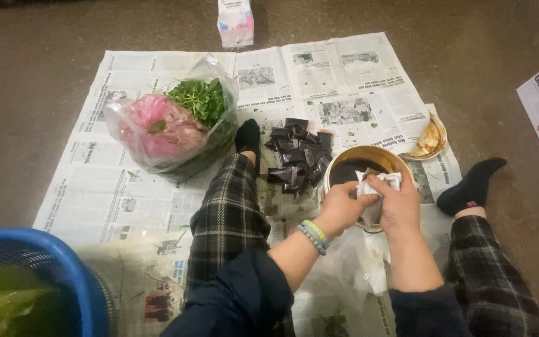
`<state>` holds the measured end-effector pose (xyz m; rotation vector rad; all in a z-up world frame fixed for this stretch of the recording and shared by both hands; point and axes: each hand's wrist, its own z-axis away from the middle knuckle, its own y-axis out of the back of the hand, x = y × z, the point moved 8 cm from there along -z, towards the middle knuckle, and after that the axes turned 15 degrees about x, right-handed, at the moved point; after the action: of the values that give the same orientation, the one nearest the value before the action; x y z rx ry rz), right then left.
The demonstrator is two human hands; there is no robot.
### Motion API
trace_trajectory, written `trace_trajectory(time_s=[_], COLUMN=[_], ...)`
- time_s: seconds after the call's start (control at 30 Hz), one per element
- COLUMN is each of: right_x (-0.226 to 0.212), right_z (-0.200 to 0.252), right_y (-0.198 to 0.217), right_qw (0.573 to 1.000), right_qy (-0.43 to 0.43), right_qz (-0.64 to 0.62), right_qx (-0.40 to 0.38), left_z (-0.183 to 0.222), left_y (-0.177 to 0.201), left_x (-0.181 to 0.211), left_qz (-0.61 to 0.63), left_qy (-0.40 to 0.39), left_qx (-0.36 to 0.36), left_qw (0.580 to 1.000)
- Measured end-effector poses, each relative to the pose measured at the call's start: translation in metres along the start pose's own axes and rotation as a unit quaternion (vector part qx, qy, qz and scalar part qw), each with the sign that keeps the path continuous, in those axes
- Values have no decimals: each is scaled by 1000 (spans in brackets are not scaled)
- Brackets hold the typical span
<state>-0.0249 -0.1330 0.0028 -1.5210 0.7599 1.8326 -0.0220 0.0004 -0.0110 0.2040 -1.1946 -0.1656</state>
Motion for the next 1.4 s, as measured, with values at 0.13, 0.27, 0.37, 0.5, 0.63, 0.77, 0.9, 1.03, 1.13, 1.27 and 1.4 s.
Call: trace_trajectory(time_s=[0.13,0.27,0.37,0.5,0.63,0.77,0.9,1.03,1.13,1.27,1.4], right_x=[41,53,44,49,26,0,-15,-5,8,24,19], right_z=[-28,-33,-29,-32,-16,12,13,3,-1,-6,-12], right_y=[2,4,-1,1,0,-10,-10,0,9,14,18], right_qw=[996,985,978,970,970,932,919,949,962,973,985], right_qy=[-79,-123,-142,-169,-167,-250,-247,-188,-178,-171,-120], right_qz=[-35,-121,-151,-173,-175,-262,-288,-219,-172,-127,-105], right_qx=[3,-1,-3,3,14,-30,-106,-126,-119,-90,-61], left_z=[-3,-7,-14,-27,-27,-27,-29,-30,-30,-28,-24], left_y=[2,-3,-6,-15,-18,-21,-20,-23,-24,-24,-26], left_x=[0,-5,-8,-24,-25,-27,-27,-29,-26,-27,-29], left_qz=[22,67,91,114,131,200,253,259,262,217,153], left_qy=[25,26,27,25,40,74,82,80,84,99,99], left_qx=[-4,-1,-2,13,18,21,23,27,29,32,19], left_qw=[999,997,996,993,990,977,964,962,961,971,983])
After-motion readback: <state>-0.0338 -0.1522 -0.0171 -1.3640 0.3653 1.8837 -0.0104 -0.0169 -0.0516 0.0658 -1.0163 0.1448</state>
